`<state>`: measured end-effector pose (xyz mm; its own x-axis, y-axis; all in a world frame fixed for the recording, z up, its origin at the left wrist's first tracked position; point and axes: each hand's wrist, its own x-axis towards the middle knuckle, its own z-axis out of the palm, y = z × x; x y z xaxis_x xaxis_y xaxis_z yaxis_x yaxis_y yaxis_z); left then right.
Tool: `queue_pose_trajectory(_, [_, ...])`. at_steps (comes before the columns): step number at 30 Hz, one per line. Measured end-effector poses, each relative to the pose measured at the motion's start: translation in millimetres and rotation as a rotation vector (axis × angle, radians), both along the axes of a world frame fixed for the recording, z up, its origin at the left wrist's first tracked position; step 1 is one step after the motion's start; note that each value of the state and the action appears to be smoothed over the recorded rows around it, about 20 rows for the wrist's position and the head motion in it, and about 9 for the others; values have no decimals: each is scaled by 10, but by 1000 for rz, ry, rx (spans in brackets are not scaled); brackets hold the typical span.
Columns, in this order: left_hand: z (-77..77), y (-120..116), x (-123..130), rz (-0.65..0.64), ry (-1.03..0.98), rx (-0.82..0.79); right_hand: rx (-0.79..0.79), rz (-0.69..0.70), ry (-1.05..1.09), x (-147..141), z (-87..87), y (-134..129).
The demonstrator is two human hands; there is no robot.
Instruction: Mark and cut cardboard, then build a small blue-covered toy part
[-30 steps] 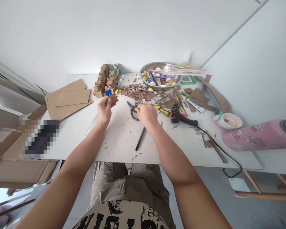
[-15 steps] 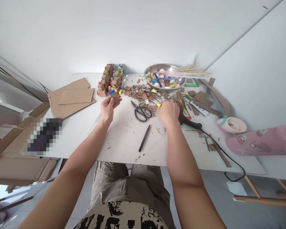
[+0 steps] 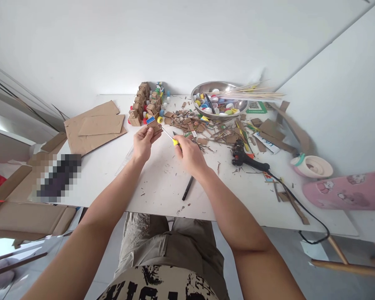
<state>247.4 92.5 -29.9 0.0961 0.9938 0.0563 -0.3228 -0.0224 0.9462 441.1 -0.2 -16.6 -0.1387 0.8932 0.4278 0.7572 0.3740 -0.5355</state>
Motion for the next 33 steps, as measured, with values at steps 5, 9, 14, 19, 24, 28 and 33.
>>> queue_pose_trajectory(5, [-13,-39,28,-17,44,89,-26,32,-41,-82,-44,-20])
queue_pose_trajectory(9, [-34,-47,25,-24,97,132,-5,22,-49,-84,-64,-12])
queue_pose_trajectory(14, [-79,-36,20,-20,163,195,-8,-15,-117,-98,-43,-30])
queue_pose_trajectory(19, [-104,-84,32,132,374,325,-55,-78,-157,-201,-53,-97])
queue_pose_trajectory(24, [-79,-145,6,182,530,371,-154,-17,205,-283,-29,-127])
queue_pose_trajectory(28, [-59,-160,-19,199,565,399,-497,183,810,-268,34,-108])
queue_pose_trajectory(33, [-51,-163,-18,192,606,408,-422,126,702,-244,-25,-90])
